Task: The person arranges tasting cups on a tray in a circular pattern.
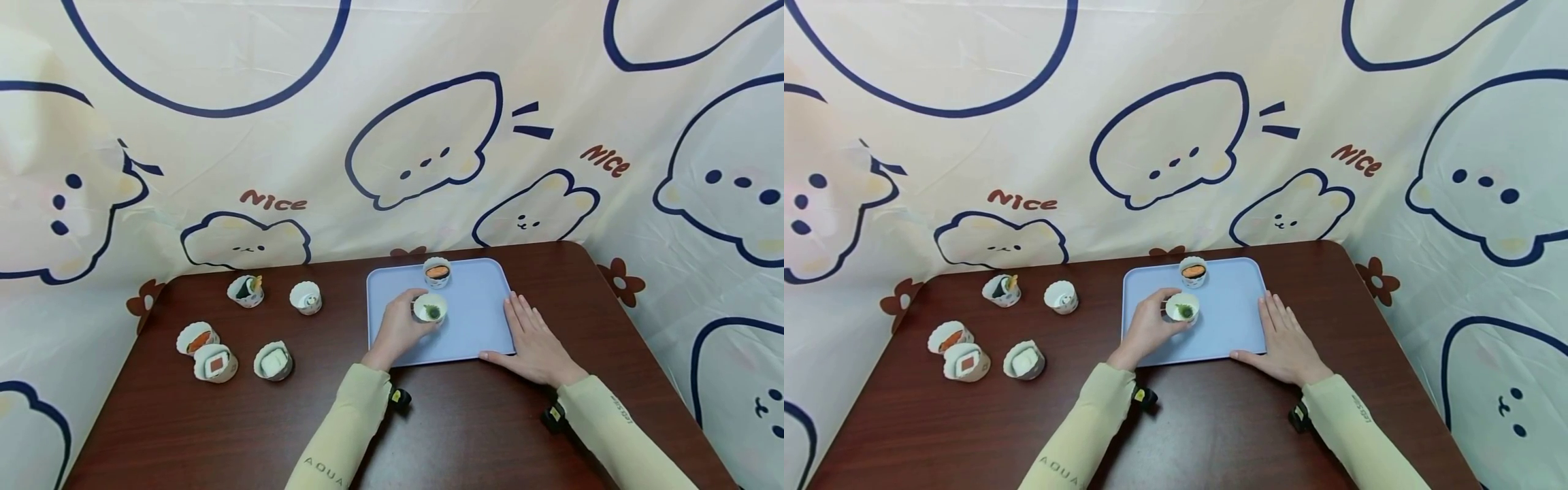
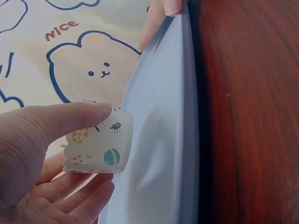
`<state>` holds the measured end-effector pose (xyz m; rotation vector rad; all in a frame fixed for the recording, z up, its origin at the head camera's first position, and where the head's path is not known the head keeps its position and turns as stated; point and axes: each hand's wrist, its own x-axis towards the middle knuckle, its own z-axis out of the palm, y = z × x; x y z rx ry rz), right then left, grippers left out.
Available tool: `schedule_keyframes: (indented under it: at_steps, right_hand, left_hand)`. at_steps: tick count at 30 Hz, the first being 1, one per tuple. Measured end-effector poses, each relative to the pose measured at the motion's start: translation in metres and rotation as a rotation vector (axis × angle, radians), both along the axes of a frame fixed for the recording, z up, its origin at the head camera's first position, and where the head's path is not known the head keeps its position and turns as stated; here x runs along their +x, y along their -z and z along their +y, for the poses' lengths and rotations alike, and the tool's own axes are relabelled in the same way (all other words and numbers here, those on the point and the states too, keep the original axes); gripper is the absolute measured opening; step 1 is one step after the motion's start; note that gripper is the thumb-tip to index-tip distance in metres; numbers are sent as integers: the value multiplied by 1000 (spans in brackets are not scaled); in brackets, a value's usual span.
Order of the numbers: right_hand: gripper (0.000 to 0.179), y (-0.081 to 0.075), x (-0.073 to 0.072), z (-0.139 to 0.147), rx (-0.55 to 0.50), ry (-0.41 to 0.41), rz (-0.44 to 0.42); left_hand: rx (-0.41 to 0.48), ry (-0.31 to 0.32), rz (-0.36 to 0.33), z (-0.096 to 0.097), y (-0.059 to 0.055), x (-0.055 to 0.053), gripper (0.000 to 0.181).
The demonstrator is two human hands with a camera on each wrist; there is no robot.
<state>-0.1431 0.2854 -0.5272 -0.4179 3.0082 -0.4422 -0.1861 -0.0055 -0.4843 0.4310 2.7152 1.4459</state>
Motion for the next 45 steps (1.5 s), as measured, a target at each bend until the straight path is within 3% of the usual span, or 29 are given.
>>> schedule_keyframes:
  at_steps: [13,26,36,45]
  right_hand:
    - [123,2,1,1,-2,0,4]
    - [123,3,2,1,-8,4,0]
    - [123,-1,2,0,-10,4,-6]
    - [120,-4,3,-2,-31,-2,34]
  left_hand:
    - [7,-25,-26,14,9,-3,68]
    - [84,-74,-24,33,15,-9,64]
    - [75,-80,-18,45,18,-14,62]
    - [125,-165,-11,59,16,-19,60]
